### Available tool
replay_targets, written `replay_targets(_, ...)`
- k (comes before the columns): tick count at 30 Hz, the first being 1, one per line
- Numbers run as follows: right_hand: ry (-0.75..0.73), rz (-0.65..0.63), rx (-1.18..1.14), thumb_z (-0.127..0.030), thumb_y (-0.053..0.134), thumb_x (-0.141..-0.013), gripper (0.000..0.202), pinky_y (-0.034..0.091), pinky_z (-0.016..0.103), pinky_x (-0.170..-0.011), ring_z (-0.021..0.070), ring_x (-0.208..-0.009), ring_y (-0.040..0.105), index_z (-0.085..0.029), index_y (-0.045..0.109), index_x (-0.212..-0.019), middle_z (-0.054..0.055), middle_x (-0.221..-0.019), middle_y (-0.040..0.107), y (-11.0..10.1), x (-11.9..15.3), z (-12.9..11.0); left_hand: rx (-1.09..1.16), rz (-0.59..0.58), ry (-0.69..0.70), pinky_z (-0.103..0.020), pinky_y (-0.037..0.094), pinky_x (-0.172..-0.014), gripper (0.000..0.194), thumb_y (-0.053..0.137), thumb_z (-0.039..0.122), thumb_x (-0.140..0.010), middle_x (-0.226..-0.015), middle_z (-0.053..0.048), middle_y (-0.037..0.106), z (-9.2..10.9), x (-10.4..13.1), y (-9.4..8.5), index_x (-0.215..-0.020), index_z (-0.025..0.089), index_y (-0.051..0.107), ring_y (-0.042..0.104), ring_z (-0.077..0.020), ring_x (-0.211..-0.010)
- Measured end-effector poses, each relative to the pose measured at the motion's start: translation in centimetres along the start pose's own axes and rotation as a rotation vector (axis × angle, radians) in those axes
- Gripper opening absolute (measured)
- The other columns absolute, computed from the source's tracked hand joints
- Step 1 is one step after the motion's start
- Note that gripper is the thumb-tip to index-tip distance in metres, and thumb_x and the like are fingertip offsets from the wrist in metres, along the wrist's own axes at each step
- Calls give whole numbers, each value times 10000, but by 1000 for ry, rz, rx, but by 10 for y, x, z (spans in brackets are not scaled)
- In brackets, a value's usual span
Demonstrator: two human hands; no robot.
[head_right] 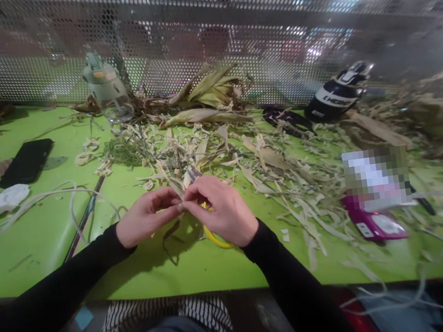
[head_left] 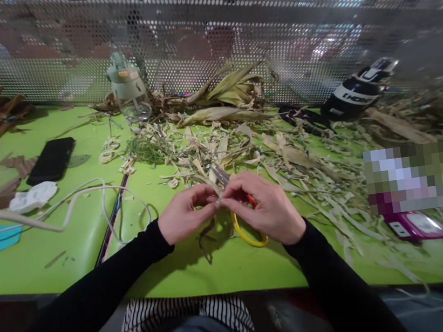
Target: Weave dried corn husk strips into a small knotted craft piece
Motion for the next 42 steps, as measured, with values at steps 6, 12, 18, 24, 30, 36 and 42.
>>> replay_targets(6, -6, 64, -29, -197, 583, -844, 73, 451, 249, -563, 119, -644, 560, -175, 648, -870, 31, -777, 656, -4, 1, -2, 85, -22, 74, -272, 480, -779, 184, 593, 216, -793, -872, -50, 658, 3, -1, 0, -952, 123, 592, 606, -117, -796)
replay_targets(12, -40, 83, -34, -197, 604, -826, 57, 482, 265, -614, 128, -668, 577, -188, 658, -815, 23, -750, 649, -1, 0, -1, 131, 9, 59, -276, 476, -803, 202, 651, 222, -750, -874, -44, 650, 1, -1, 0, -916, 117, 604, 597, -110, -783)
replay_targets(18, -140, 121, 67, -142, 577, -817, 82, 509, 295, -693, 155, -770, 603, -182, 648, -812, 51, -810, 654, 0, 3, -7, 218, 11, 18, -284, 479, -820, 226, 664, 215, -749, -850, -41, 650, -2, 0, 1, -936, 105, 601, 594, -106, -780)
replay_targets(24, -132, 67, 24, -157, 529, -827, 117, 509, 319, -690, 164, -757, 589, -179, 644, -818, 54, -796, 641, 0, 4, -5, 228, 13, 3, -296, 482, -809, 262, 671, 249, -746, -832, -36, 650, -1, 0, 3, -959, 120, 590, 607, -121, -785)
replay_targets(30, 89, 100, 30, -325, 555, -862, 208, 479, 333, -697, 210, -887, 568, -185, 613, -1004, 87, -956, 629, -4, -3, 7, 125, 0, 43, -268, 476, -738, 167, 571, 218, -816, -799, -13, 601, 2, 0, 4, -960, 137, 549, 571, -105, -726)
replay_targets(36, 322, -67, -227, -415, 498, -890, 280, 347, 208, -458, 86, -500, 444, -173, 590, -786, -26, -630, 545, 5, 0, 24, 90, -39, -18, -237, 444, -637, 165, 514, 218, -832, -777, 9, 536, 7, 2, 4, -981, 149, 507, 511, -85, -633)
replay_targets(42, 341, 123, -328, -386, 566, -857, 236, 351, 207, -452, 82, -488, 443, -174, 548, -757, -34, -583, 532, 10, 5, 28, 87, -92, -115, -195, 278, -470, 149, 462, 215, -847, -689, 34, 489, 5, 3, 10, -959, 133, 516, 345, -45, -498)
Point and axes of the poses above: each hand's wrist, its own x-axis away from the middle knuckle, its own y-axis out of the palm, z = x × y, the point moved 4 cm from there along -x, towards the middle knuckle
